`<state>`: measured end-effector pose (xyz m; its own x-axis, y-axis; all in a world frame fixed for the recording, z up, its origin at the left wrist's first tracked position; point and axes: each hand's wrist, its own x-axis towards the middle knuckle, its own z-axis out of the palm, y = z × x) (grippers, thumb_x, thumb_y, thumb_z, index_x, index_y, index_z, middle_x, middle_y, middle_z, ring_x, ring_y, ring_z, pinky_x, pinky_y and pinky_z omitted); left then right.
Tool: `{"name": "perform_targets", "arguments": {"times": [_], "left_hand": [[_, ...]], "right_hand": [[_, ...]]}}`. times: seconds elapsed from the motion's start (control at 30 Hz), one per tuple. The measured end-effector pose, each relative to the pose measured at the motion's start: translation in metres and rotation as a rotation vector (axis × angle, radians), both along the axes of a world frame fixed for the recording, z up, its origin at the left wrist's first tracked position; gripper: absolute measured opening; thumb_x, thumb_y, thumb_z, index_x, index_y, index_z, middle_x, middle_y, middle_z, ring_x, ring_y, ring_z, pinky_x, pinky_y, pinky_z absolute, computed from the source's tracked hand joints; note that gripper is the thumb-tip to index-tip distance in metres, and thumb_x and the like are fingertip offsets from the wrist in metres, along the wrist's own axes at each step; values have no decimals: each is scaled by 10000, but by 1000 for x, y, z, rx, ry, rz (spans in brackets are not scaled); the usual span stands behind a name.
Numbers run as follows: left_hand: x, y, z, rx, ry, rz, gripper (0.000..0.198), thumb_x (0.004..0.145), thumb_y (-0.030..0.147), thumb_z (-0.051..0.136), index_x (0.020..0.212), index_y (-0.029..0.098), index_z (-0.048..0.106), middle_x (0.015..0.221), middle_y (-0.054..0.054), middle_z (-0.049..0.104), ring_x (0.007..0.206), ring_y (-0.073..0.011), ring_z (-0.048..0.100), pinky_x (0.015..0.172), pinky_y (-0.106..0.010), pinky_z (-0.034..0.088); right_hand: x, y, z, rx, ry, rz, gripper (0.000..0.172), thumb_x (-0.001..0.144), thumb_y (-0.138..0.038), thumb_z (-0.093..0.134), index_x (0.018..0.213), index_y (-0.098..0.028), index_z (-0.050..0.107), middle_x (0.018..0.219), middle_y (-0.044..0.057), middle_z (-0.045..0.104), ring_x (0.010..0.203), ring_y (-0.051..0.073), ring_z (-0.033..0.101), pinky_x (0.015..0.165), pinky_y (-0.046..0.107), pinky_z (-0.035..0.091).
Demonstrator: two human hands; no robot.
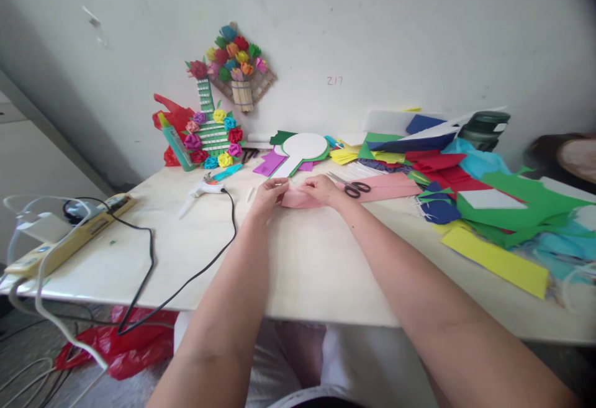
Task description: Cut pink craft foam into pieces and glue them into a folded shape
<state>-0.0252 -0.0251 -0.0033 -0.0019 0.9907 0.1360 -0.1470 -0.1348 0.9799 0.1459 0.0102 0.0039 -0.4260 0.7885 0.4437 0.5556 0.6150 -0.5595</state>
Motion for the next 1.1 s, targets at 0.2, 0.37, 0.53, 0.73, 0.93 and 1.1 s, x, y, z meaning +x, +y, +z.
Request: {"name": "perform_targets", "arguments": {"times": [0.2,0.37,0.53,0.73,0.93,1.1], "left_hand": [[-1,-3,5,128,80,-54,394,586,347,695,917,139,653,612,11,553,552,-79,478,564,-222,368],[-5,1,-1,143,210,-81,325,549,353,727,784,134,683,678,-24,623,601,-102,509,592,-236,368],[-6,7,-6,135,153,-54,326,523,364,743,753,139,695,664,-21,633,600,-104,514,606,-239,373],[-5,9,-7,53,118,-51,350,514,381,748,744,124,691,599,-10,601,529,-81,469,536,-224,342],[-5,8,-5,42,32,-75,293,531,350,743,701,121,676,568,3,566,514,-70,458,516,-212,330],[-4,8,-5,28,-24,-103,276,553,341,733,683,109,658,549,10,537,506,-64,449,505,-208,323]], "right_hand": [[4,-2,0,-67,35,62,301,687,-395,488,507,-162,423,507,-45,331,513,80,316,489,213,233],[5,-1,-1,-105,67,86,317,684,-405,483,496,-172,380,506,-52,280,501,75,275,478,218,212],[8,-8,11,-143,137,49,323,729,-395,434,542,-144,514,526,-33,394,539,94,355,523,227,277],[15,-11,13,-223,282,114,310,672,-362,541,819,-111,647,625,0,550,579,104,452,561,232,346],[15,-3,3,-184,297,130,258,633,-305,606,802,-123,677,603,12,604,558,111,507,536,228,380],[13,-5,4,-124,236,99,191,657,-283,603,747,-146,702,760,56,685,716,161,593,633,246,433]]}}
